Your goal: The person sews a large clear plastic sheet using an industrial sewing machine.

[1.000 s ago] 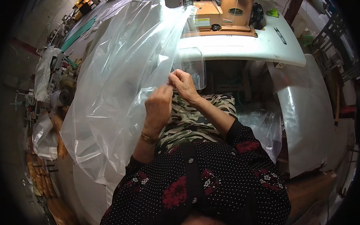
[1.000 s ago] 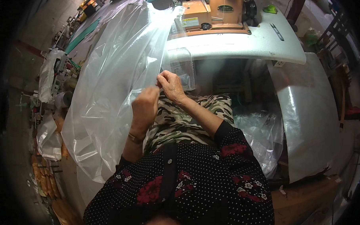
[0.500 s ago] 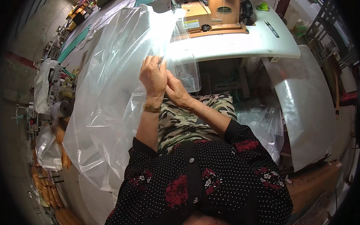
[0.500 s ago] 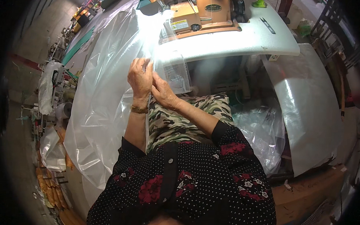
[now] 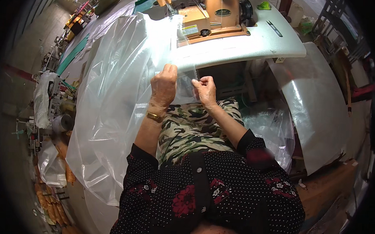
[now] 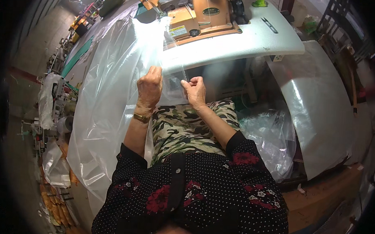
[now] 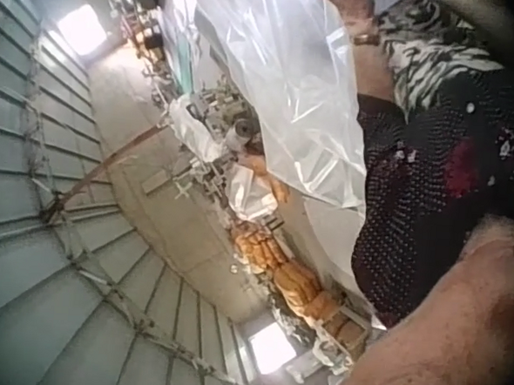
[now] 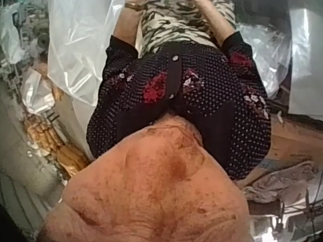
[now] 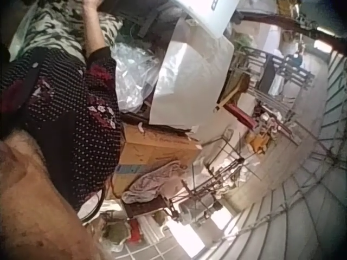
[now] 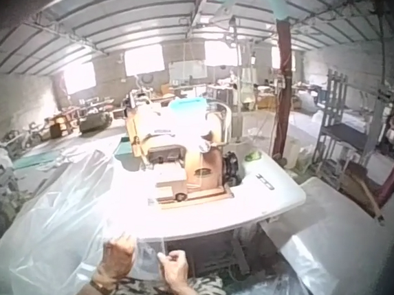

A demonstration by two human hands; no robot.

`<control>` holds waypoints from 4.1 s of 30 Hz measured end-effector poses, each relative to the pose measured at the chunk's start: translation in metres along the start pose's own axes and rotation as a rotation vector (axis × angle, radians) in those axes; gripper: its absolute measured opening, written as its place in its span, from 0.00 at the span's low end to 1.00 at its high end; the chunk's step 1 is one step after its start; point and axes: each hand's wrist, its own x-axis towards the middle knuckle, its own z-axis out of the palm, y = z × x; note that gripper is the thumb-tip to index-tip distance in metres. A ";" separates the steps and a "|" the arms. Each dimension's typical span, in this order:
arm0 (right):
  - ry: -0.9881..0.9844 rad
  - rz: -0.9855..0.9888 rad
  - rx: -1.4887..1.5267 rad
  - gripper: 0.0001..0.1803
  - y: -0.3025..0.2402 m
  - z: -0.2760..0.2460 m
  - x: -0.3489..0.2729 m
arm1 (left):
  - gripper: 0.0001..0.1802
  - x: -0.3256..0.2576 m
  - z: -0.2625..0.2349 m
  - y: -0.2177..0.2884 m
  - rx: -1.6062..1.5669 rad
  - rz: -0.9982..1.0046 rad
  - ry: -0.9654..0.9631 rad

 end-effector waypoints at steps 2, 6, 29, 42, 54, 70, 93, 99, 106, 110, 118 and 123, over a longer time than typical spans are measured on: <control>-0.108 0.153 0.078 0.15 -0.001 -0.001 -0.003 | 0.04 -0.002 0.000 0.000 0.025 0.009 0.004; -0.469 -0.054 -0.012 0.16 -0.035 -0.005 -0.027 | 0.04 -0.004 -0.007 -0.001 0.034 0.014 0.039; -0.604 -0.802 -0.279 0.08 -0.081 0.024 -0.077 | 0.11 -0.025 -0.037 -0.008 -0.873 -0.434 -0.137; -1.080 -0.964 -0.263 0.09 -0.019 0.092 -0.064 | 0.11 -0.012 -0.069 0.005 -0.348 -0.149 -0.021; -0.448 -1.196 -1.086 0.25 -0.150 0.022 0.067 | 0.08 -0.010 -0.062 -0.002 -0.501 -0.093 -0.179; -0.141 -1.408 -0.796 0.04 -0.100 0.026 0.109 | 0.22 0.074 0.011 -0.091 0.171 -0.044 -0.256; -0.178 -1.395 -0.612 0.06 -0.110 0.033 0.099 | 0.11 0.144 0.041 -0.068 -0.030 0.074 0.096; -0.194 -1.413 -0.628 0.06 -0.112 0.037 0.100 | 0.11 0.147 0.037 -0.062 0.100 0.095 0.094; -0.204 -1.369 -0.661 0.06 -0.113 0.031 0.095 | 0.09 0.153 0.039 -0.059 0.230 0.157 0.141; -0.221 -1.339 -0.679 0.06 -0.113 0.031 0.093 | 0.07 0.155 0.041 -0.056 0.137 0.116 0.133; -0.220 -1.321 -0.590 0.05 -0.111 0.047 0.091 | 0.07 0.161 0.026 -0.053 0.128 0.135 -0.038; -0.228 -1.346 -0.638 0.05 -0.111 0.055 0.093 | 0.13 0.165 0.012 -0.050 0.199 0.220 -0.133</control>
